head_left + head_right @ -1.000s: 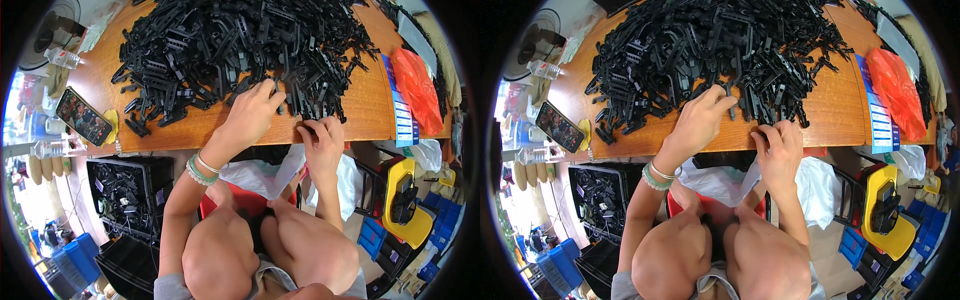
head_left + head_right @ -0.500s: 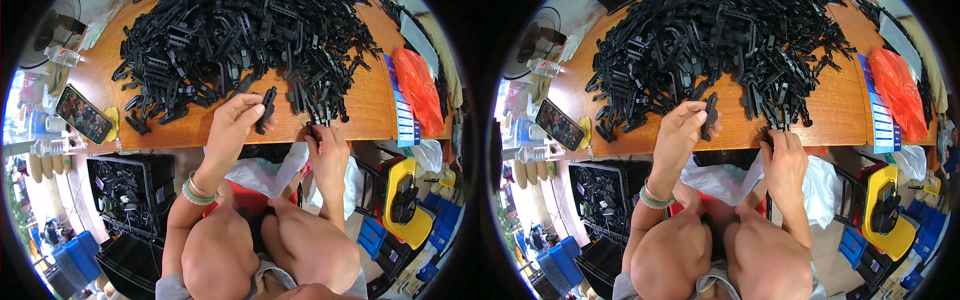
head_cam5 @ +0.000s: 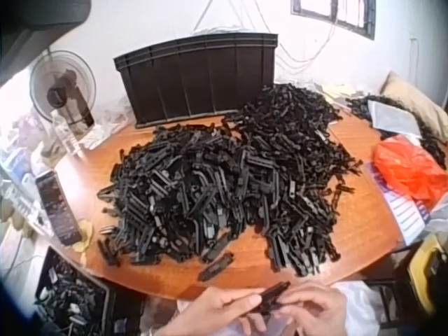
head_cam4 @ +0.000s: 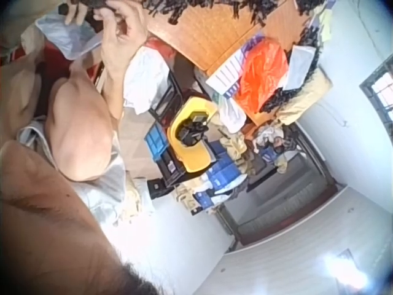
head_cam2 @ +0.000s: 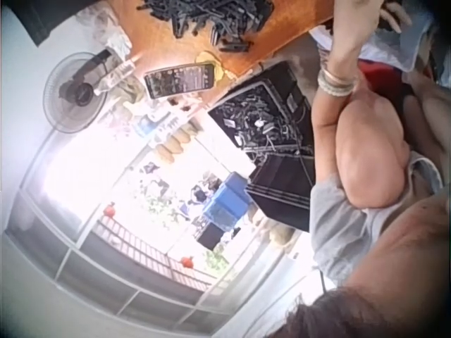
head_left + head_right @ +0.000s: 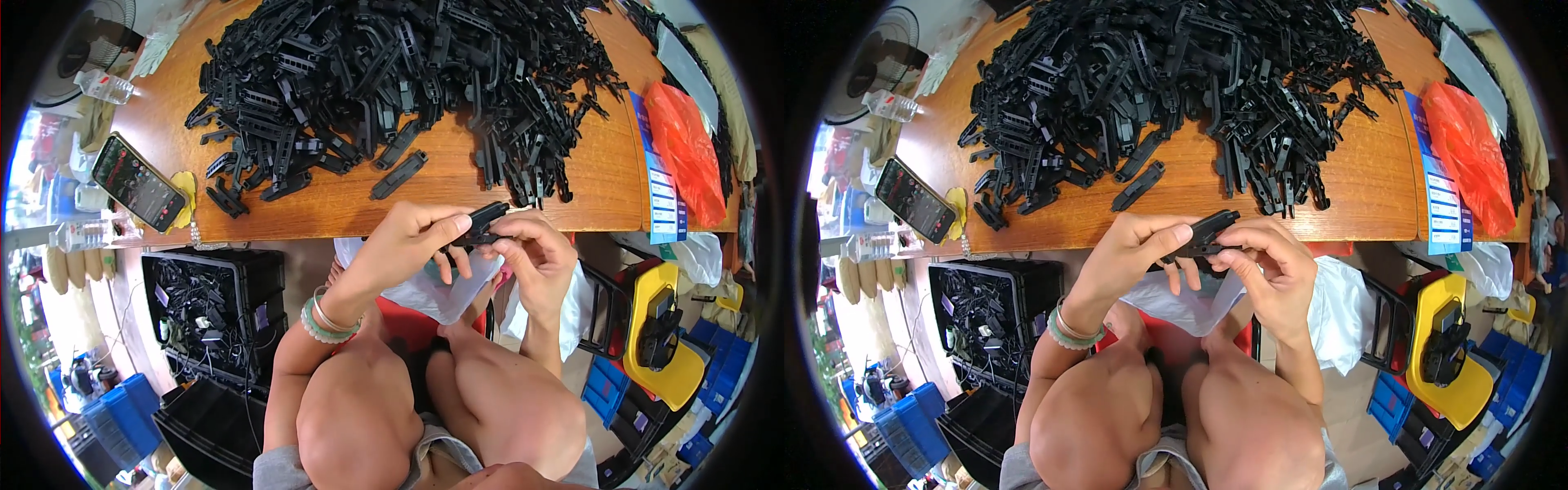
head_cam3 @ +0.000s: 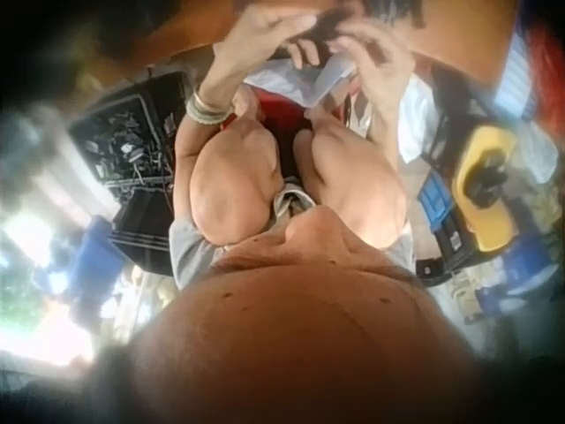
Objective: The person assembles black plastic components by taking pieces from a table and snapping them together by hand.
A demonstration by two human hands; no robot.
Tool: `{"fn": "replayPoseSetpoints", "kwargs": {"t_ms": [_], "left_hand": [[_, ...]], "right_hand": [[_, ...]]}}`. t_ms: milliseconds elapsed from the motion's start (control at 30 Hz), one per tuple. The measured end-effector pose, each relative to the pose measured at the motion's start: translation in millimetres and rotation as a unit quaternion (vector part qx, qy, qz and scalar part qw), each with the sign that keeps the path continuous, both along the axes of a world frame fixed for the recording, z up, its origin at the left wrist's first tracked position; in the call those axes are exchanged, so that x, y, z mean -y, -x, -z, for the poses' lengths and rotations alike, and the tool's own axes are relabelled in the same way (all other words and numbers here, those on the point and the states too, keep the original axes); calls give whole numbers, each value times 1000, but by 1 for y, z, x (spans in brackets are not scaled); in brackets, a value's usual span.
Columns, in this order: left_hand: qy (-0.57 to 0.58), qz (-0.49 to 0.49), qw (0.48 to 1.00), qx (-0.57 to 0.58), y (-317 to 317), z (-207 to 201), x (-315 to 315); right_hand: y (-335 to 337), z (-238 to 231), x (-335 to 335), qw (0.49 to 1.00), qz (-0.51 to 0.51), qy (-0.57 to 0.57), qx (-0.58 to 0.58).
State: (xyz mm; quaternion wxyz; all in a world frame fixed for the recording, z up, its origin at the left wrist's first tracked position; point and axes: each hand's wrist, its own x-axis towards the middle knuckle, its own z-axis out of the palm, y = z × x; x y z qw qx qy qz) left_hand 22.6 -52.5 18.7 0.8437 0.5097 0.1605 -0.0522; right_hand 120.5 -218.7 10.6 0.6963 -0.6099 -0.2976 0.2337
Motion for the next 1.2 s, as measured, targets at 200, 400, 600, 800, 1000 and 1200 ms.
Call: {"fn": "replayPoseSetpoints", "kwargs": {"t_ms": [200,400,600,800,1000,1200], "left_hand": [[-237,-15,969,67,5,-9,14],[-385,-15,912,143,15,4,16],[-487,3,854,182,14,5,15],[-515,5,835,196,11,2,16],[-504,-3,841,198,12,11,13],[-528,3,828,188,-3,-2,-7]], "right_hand": [[4,3,0,998,27,-24,61],[-2,1,-3,957,44,33,286],[-1,6,2,978,-18,76,193],[2,11,1,979,32,39,200],[-2,16,3,981,15,34,191],[-22,10,6,962,31,101,250]]}}
